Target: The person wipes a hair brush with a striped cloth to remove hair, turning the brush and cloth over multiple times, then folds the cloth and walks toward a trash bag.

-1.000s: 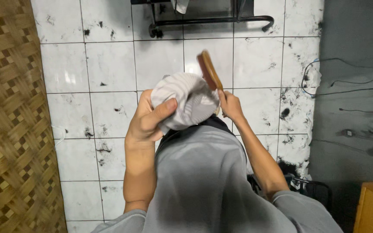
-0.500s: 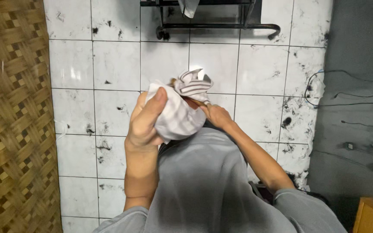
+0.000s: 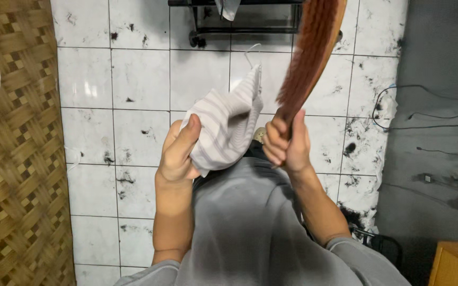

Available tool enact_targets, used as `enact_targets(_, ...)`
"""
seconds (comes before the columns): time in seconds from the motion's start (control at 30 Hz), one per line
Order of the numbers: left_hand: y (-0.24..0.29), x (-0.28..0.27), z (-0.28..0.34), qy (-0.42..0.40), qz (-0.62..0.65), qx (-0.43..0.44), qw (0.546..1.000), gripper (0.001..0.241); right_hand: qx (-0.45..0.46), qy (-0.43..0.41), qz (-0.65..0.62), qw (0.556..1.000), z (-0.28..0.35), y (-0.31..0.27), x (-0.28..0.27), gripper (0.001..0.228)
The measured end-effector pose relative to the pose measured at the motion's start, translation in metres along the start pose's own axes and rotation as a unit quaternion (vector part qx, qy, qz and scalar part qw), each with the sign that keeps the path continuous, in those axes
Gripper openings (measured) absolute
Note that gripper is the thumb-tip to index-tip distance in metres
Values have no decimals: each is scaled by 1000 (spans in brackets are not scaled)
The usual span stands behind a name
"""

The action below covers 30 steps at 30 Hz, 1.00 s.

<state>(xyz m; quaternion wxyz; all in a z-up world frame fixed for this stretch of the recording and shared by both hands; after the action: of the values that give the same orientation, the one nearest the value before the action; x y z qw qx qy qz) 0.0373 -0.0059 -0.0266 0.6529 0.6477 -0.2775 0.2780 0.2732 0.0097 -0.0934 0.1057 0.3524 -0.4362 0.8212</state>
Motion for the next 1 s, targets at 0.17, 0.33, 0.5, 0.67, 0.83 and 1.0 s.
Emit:
enact_targets(0.17, 18, 25, -8, 0, -58, 72, 996, 51, -63, -25, 481, 874, -19, 67, -31, 59)
enact_targets(0.33, 37, 32, -9, 28, -59, 199, 978, 55, 285, 134, 764, 563, -61, 163, -186, 69)
enact_targets(0.5, 42, 43, 1, 83, -100, 177, 976, 53, 283, 237, 658, 657, -67, 141, -229, 64)
enact_targets(0.67, 34, 57, -11, 20, -100, 113, 988, 28, 13, 298, 349, 888, -15, 41, -93, 56)
enact_targets(0.83, 35, 82, -17, -149, -283, 159, 934, 41, -69, 68, 275, 957, 6, 57, -30, 63)
enact_targets(1.0, 43, 81, -18, -122, -253, 189, 941, 44, 112, 158, 657, 728, -55, 125, -104, 58)
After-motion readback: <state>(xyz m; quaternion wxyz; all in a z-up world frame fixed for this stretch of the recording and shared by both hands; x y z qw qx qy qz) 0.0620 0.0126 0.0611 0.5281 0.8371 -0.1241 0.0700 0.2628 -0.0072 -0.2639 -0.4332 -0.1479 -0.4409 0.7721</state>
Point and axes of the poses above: each hand's wrist, its own z-axis away from the middle knuckle, its own x-axis out of the palm, y = z × x, the point moved 2 cm from there along -z, towards the middle knuckle, and after that the axes turned 15 degrees about x, right-handed, at the moved point
